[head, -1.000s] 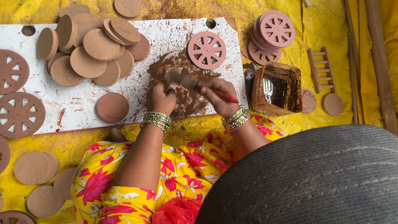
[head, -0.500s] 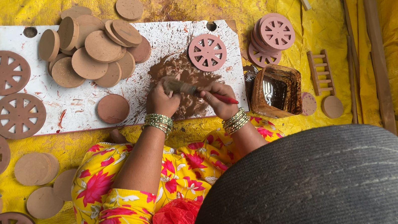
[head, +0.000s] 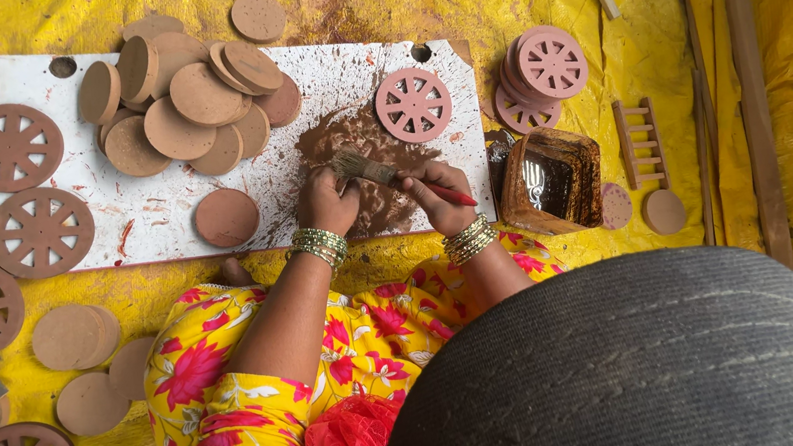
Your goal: The person sits on the ground with a board on their lap and uses a brush to apply brown paste to wooden wheel-shaped cutouts one at a time, coating each piece and setting finished ones in a stack beside the board. Plain round wooden discs and other cutouts wait in piles around the work area.
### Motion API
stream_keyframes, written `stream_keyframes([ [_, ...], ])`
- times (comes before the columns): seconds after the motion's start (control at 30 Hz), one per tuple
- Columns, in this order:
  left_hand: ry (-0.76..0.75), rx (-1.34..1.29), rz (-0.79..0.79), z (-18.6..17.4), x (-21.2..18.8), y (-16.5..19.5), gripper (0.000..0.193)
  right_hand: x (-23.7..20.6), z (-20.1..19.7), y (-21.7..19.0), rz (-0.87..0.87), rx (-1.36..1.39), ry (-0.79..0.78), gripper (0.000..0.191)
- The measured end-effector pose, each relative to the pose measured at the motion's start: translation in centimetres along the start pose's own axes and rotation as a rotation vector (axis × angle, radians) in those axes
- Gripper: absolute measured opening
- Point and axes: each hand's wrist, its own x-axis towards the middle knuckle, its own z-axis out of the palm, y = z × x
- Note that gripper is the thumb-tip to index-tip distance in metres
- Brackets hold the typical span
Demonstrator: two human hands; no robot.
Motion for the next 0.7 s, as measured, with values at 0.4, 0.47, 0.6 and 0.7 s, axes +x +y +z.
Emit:
stream_keyframes([
  [0.4, -0.026, -0.035, -0.116, -0.1, 0.2, 0.5, 0.018, 0.1, 0.2, -0.2, -0.172, -0.051, 0.067, 0.014],
  [0.47, -0.026, -0.039, -0.154, 0.0, 0.3, 0.3, 0.019, -0.2, 0.6, 0.0, -0.157, -0.081, -0.012, 0.013],
  [0.6, -0.017, -0.031, -0.083, -0.4, 0.3, 0.8, 0.017, 1.0, 0.2, 0.2, -0.114, -0.084, 0.112, 0.013],
  [0.7, -0.024, -0.039, -0.087, -1.2, 0.2, 1.6, 0.019, 1.4, -0.3, 0.1, -0.04, -0.055, 0.164, 0.015],
])
